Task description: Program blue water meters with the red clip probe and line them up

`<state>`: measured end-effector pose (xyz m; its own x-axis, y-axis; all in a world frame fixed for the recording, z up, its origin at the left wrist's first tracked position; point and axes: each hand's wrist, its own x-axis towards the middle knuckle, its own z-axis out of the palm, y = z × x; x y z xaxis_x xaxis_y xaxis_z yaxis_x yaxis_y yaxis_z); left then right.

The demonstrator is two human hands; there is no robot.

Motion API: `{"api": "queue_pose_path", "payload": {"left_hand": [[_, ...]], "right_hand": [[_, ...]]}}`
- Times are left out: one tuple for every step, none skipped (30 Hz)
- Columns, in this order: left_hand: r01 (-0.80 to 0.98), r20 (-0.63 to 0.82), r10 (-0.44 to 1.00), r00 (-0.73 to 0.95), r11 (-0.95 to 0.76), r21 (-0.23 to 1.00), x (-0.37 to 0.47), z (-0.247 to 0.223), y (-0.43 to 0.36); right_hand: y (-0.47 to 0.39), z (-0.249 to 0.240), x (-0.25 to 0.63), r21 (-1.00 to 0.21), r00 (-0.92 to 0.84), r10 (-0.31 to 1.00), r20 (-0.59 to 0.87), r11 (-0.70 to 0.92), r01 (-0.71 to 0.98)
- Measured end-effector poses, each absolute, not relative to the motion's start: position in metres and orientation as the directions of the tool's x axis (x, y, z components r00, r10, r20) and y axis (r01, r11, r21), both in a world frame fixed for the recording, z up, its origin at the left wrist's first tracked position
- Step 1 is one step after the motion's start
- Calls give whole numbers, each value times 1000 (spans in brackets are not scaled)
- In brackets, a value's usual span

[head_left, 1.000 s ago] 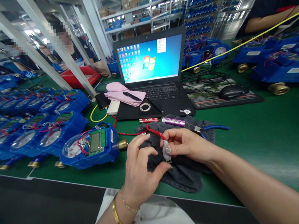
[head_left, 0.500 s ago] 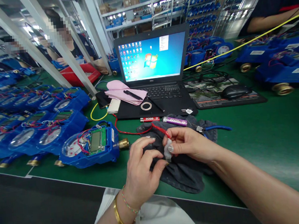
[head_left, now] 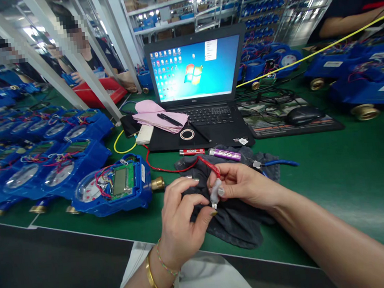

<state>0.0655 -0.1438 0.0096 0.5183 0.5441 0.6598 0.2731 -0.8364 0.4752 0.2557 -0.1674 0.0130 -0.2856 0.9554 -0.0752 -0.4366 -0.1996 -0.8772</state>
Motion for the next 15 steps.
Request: {"api": "queue_pose_path", "payload": {"left_hand": [[272, 662, 543, 516, -837, 475, 66, 10, -144], [271, 663, 543, 515, -837, 475, 66, 10, -144], [271, 666, 542, 513, -838, 473, 65, 10, -144], [272, 667, 540, 512, -839, 471, 65, 11, -144], [271, 669, 538, 512, -841, 469, 65, 11, -144], [271, 670, 538, 512, -841, 468, 65, 11, -145], [271, 670, 537, 512, -841, 468, 65, 11, -145], [271, 669, 537, 514, -841, 468, 64, 12, -145], [270, 669, 536, 515, -842, 467, 64, 12, -145], [268, 669, 536, 514, -842, 468, 64, 12, -146], [267, 670, 536, 514, -842, 469, 64, 12, -146], [267, 667, 540, 513, -839, 474, 64, 12, -146], [266, 664, 546, 511, -835, 481, 64, 12, -146], [267, 659, 554, 509, -830, 490, 64, 11, -147], [269, 654, 561, 508, -824, 498, 64, 11, -147]], "right_hand": [[-167, 13, 256, -876, -291, 954, -73, -201, -439], [-167, 12, 256, -874, -292, 954, -72, -201, -441], [-167, 12, 256, -873, -293, 953, -71, -202, -444], [-167, 12, 256, -872, -292, 954, -71, -201, -446], [-167, 12, 256, -872, -292, 954, -71, -201, -447], [-167, 11, 256, -871, -289, 954, -74, -203, -448], [-167, 11, 256, -870, -286, 955, -81, -208, -447], [-167, 11, 256, -870, -280, 956, -90, -213, -445], [-167, 11, 256, -870, -272, 957, -100, -217, -443], [-167, 11, 256, -870, -263, 958, -110, -221, -441], [-167, 11, 256, -870, -256, 959, -119, -225, -439], [-167, 11, 256, -871, -249, 960, -126, -228, -436], [-167, 11, 256, -870, -245, 961, -129, -229, -436], [-168, 11, 256, -870, -243, 961, -130, -228, -438], [-168, 11, 255, -869, -242, 962, -128, -227, -440]]}}
